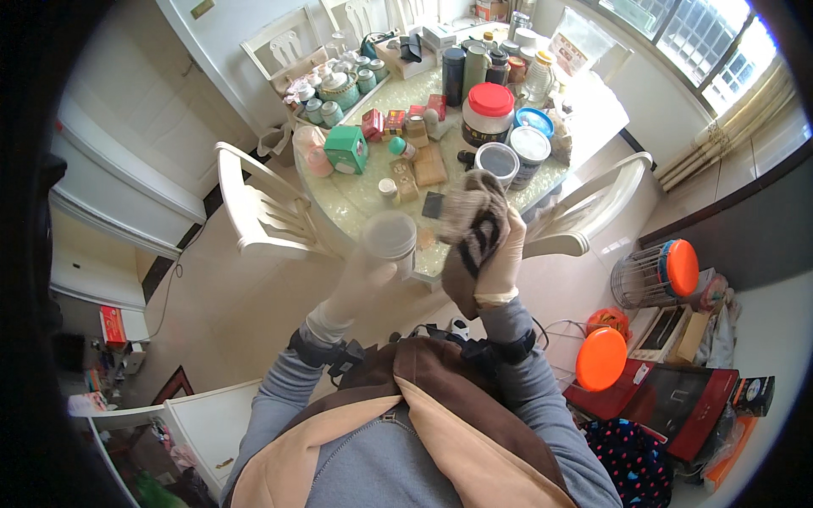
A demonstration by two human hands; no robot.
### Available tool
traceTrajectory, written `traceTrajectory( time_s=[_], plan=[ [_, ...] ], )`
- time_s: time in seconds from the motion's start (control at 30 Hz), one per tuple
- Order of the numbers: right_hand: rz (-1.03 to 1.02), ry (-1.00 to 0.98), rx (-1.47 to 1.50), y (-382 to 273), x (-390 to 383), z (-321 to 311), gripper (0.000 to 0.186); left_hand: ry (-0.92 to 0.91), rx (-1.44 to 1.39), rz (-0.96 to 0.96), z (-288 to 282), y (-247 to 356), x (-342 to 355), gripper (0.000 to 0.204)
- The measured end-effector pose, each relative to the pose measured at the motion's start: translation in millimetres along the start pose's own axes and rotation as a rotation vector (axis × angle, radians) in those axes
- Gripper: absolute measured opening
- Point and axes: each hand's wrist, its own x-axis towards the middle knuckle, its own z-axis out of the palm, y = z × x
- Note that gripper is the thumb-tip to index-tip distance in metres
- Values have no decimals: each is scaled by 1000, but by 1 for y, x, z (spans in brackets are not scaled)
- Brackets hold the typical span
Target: The person wipes several containers with a cloth, closes their lids, and places them on a shelf. They handle a yellow-lidded tub, a white tub, a small jar, and a green-lidded bottle, wiping each before storing or setting aside.
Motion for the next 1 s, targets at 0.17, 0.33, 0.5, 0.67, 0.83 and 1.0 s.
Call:
traceTrajectory(
  time_s=[0.17,0.33,0.5,0.67,0.83,1.0],
  plan=[
    [-216,-306,-666,18,-42,28,52,131,192,119,20,3,7,50],
    [-961,-515,-993,36,-41,23,58,221,-16,43,39,8,1,47],
    [-1145,-533,-1390,42,-47,8,40,221,-527,18,38,-5,2,39],
    [-1048,-646,-1325,38,-40,-14,46,448,-657,-31,22,-4,2,40],
    [-959,-462,-1042,24,-42,-15,45,416,-232,192,8,10,-3,47],
    [-875,-744,-1066,31,-51,17,91,325,-244,124,42,4,6,55]
  ],
)
